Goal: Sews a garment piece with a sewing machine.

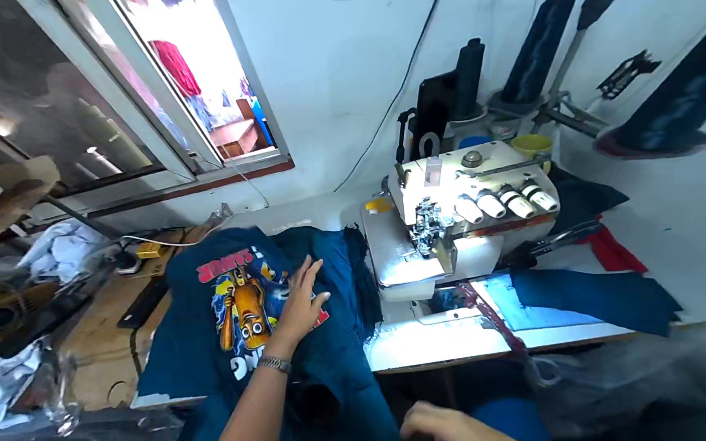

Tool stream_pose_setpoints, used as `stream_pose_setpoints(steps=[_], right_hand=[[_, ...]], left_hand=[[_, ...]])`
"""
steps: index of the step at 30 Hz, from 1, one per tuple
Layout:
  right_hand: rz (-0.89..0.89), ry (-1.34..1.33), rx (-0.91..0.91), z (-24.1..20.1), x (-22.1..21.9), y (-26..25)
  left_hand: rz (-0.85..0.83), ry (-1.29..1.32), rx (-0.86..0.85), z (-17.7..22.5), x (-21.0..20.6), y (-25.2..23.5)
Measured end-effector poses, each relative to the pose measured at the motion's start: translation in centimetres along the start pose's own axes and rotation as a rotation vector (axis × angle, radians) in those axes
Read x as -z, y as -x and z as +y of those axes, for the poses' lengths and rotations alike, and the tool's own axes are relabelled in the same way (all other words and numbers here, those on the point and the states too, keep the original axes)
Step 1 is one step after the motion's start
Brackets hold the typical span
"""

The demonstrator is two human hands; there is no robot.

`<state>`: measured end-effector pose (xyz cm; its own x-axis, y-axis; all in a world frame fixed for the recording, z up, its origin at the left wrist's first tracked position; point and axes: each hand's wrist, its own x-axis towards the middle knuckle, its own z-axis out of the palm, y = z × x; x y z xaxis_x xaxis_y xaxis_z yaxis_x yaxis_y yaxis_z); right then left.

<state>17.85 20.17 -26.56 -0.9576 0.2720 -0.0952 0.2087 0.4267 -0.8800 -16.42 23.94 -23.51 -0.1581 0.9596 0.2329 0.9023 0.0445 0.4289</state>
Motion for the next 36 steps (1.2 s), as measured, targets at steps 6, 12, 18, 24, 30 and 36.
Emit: stream_pose_setpoints(steps=[6, 12, 18, 24, 30, 36], right_hand=[[0.914, -0.016, -0.365, 9.8, -2.7, 9.5], [1.132, -0.165, -0.387, 12.2, -4.8, 12.7], [1.081, -0.105, -0.343, 12.8, -5.3, 13.1], [1.071, -0.054, -0.346, 13.1, -5.8, 13.5], [1.063, 0.01, -0.312, 12.8, -6.2, 13.5], [1.034, 0.036, -0.331, 12.6, -6.6, 13.2]], left_hand=[[0.331, 0.199, -0.056, 1.5, -2.2, 1.2], [-0.531, 0.613, -0.516, 15.3, -10.5, 9.7], [-0.924, 0.426, -0.566, 20.1, -19.0, 12.1], [-1.016, 0.662, -0.506, 18.5, -19.7, 11.0], [-1.118, 0.986, -0.41, 15.9, -20.6, 10.5], [-1.083, 1.04, -0.285, 15.0, -20.4, 10.0]])
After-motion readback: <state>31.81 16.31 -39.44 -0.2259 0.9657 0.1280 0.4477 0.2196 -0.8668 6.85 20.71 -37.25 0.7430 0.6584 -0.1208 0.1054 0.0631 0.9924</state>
